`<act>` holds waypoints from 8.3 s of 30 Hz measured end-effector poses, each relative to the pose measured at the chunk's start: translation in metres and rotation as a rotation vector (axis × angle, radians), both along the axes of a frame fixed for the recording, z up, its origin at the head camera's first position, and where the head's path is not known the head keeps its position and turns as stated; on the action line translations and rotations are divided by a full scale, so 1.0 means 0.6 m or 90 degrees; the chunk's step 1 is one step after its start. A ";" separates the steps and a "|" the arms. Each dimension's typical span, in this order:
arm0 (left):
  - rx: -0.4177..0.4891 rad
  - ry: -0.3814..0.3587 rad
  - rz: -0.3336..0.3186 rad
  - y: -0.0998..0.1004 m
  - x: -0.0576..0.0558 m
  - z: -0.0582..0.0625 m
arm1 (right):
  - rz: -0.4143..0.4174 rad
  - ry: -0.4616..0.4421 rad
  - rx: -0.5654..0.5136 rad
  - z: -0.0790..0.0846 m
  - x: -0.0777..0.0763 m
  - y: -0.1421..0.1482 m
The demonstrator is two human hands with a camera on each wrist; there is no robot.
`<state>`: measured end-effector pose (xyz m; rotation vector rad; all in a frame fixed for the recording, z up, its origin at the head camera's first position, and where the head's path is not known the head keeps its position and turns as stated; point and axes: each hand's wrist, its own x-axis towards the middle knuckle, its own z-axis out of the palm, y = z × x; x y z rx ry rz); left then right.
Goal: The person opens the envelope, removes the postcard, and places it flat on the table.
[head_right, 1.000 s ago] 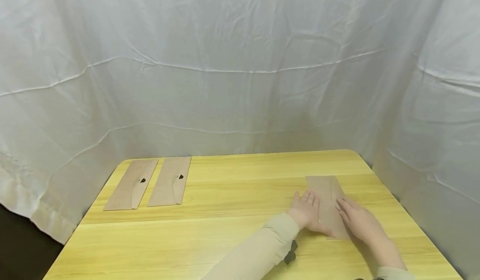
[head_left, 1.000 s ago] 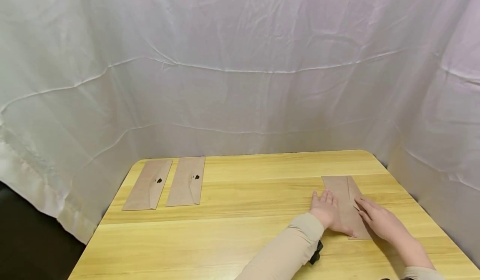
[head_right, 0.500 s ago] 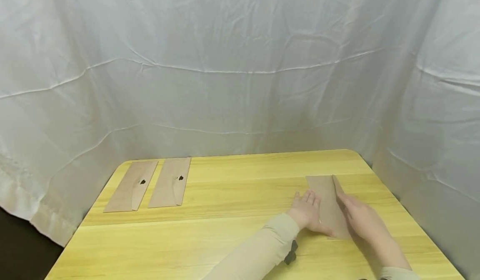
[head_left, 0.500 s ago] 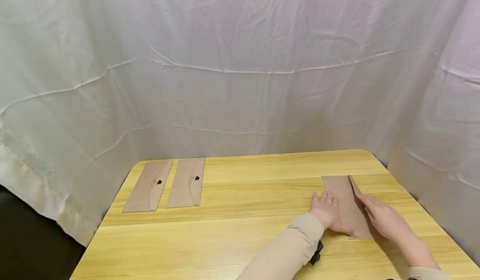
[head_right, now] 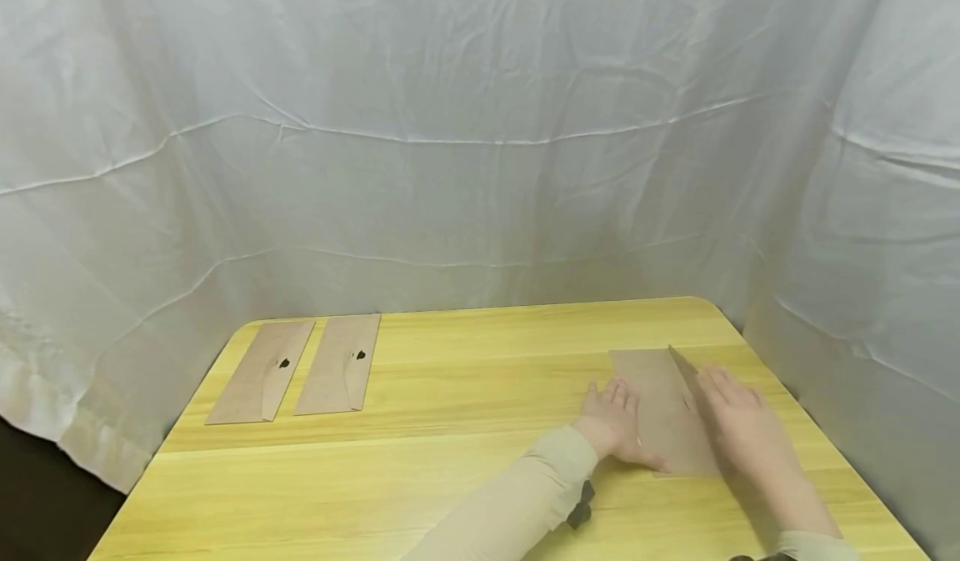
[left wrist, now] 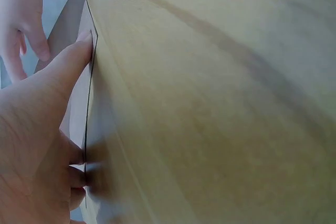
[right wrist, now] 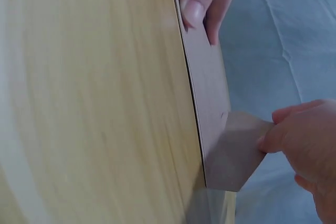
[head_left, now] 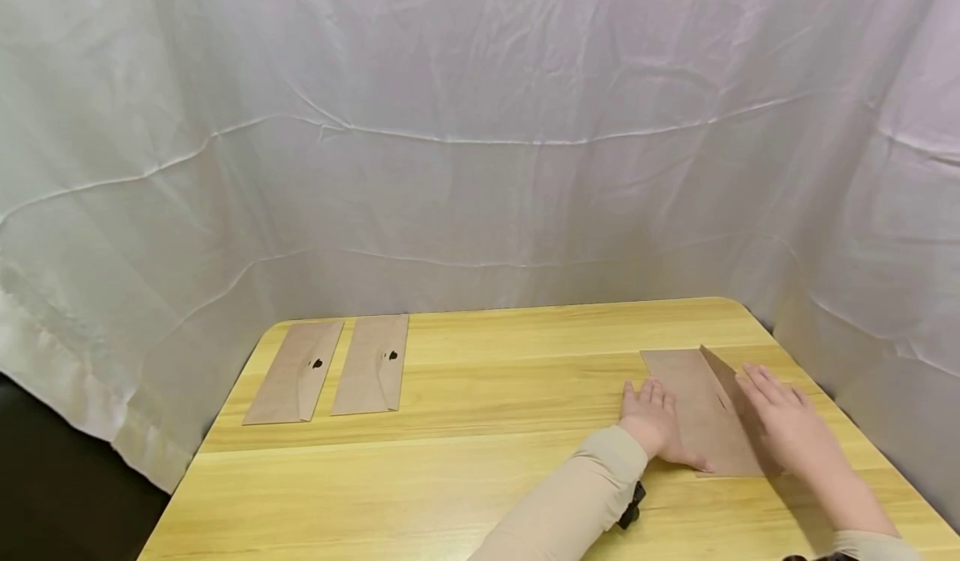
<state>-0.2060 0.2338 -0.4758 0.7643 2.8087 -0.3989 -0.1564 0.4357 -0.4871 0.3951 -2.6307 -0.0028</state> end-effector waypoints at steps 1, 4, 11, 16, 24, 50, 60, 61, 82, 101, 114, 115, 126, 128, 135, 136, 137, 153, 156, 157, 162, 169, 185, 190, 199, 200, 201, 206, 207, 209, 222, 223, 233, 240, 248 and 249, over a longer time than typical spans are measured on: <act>0.000 -0.002 0.000 -0.001 0.000 0.000 | -0.010 -0.008 0.000 -0.001 0.002 0.003; 0.001 -0.005 0.001 -0.003 0.001 0.001 | -0.048 -0.028 0.007 -0.006 0.005 0.012; -0.004 -0.005 -0.004 -0.006 0.002 -0.001 | -0.108 -0.093 0.052 -0.022 0.013 0.034; -0.001 -0.009 -0.006 -0.005 0.006 -0.001 | -0.107 -0.125 0.066 -0.032 0.020 0.049; 0.019 -0.009 -0.013 -0.008 0.004 0.002 | -0.107 -0.249 0.053 -0.023 0.017 0.062; 0.018 0.058 -0.273 0.014 -0.003 -0.003 | -0.108 -0.289 0.015 -0.030 0.014 0.042; 0.008 0.000 -0.295 0.047 0.000 -0.004 | -0.109 -0.317 0.016 -0.022 0.020 0.036; 0.009 -0.007 -0.293 0.049 0.001 -0.004 | -0.107 -0.313 0.021 -0.023 0.019 0.036; 0.048 0.048 -0.338 0.044 -0.014 -0.010 | -0.110 -0.319 0.018 -0.026 0.011 0.036; 0.084 0.062 -0.406 0.023 -0.029 -0.002 | -0.108 -0.284 0.011 -0.030 0.003 0.036; 0.134 0.045 -0.423 0.017 -0.037 -0.003 | -0.042 -0.216 -0.002 -0.031 -0.019 0.047; 0.136 0.048 -0.427 0.017 -0.038 -0.004 | -0.030 -0.201 -0.003 -0.035 -0.022 0.049; 0.142 0.061 -0.445 0.020 -0.039 -0.008 | 0.004 -0.242 -0.068 -0.046 -0.043 0.045; 0.138 0.061 -0.442 0.019 -0.037 -0.008 | 0.011 -0.240 -0.070 -0.047 -0.042 0.042; 0.137 0.057 -0.432 0.017 -0.033 -0.004 | 0.014 -0.256 -0.066 -0.044 -0.045 0.033; 0.139 0.056 -0.430 0.016 -0.033 -0.004 | 0.008 -0.270 -0.066 -0.040 -0.046 0.032; 0.141 0.054 -0.427 0.016 -0.033 -0.003 | 0.000 -0.285 -0.065 -0.037 -0.047 0.031; 0.165 0.035 -0.421 0.008 -0.034 -0.003 | 0.004 -0.279 -0.061 -0.036 -0.054 0.040; 0.169 0.031 -0.418 0.007 -0.033 -0.003 | 0.009 -0.259 -0.080 -0.038 -0.052 0.042; 0.169 0.029 -0.416 0.007 -0.033 -0.003 | 0.012 -0.252 -0.085 -0.040 -0.051 0.044; 0.158 0.024 -0.403 0.008 -0.029 -0.002 | -0.004 -0.272 -0.080 -0.038 -0.046 0.052; 0.139 0.029 -0.397 0.011 -0.028 -0.003 | -0.052 -0.337 -0.072 -0.029 -0.041 0.059; 0.132 0.019 -0.385 0.014 -0.024 -0.001 | -0.064 -0.222 -0.052 -0.015 -0.077 0.050; 0.132 0.010 -0.372 0.017 -0.024 -0.002 | -0.053 -0.212 -0.020 -0.001 -0.101 0.050; 0.126 0.030 -0.394 0.017 -0.025 -0.001 | -0.044 -0.257 0.008 0.019 -0.134 0.044; 0.126 0.030 -0.393 0.017 -0.025 -0.001 | -0.045 -0.260 0.015 0.019 -0.137 0.043; 0.125 0.030 -0.391 0.018 -0.024 -0.002 | -0.049 -0.265 0.023 0.018 -0.140 0.043; 0.120 0.023 -0.384 0.020 -0.025 -0.003 | -0.078 -0.288 0.053 0.017 -0.153 0.037; 0.118 0.021 -0.384 0.020 -0.025 -0.003 | -0.083 -0.290 0.057 0.016 -0.155 0.037; 0.117 0.016 -0.381 0.020 -0.025 -0.002 | -0.082 -0.276 0.061 0.013 -0.161 0.037; 0.124 0.031 -0.391 0.018 -0.020 0.001 | -0.073 -0.154 0.089 0.017 -0.158 0.038; 0.122 0.031 -0.390 0.018 -0.020 0.000 | -0.069 -0.143 0.101 0.017 -0.157 0.039; 0.119 0.010 -0.367 0.023 -0.022 -0.004 | -0.053 -0.072 0.189 0.016 -0.152 0.059; 0.096 0.003 -0.343 0.026 -0.018 -0.002 | -0.044 -0.039 0.216 0.016 -0.145 0.073; 0.083 -0.003 -0.341 0.027 -0.011 0.002 | -0.053 -0.015 0.240 0.016 -0.131 0.086; 0.080 -0.005 -0.340 0.027 -0.010 0.004 | -0.057 -0.014 0.241 0.016 -0.129 0.087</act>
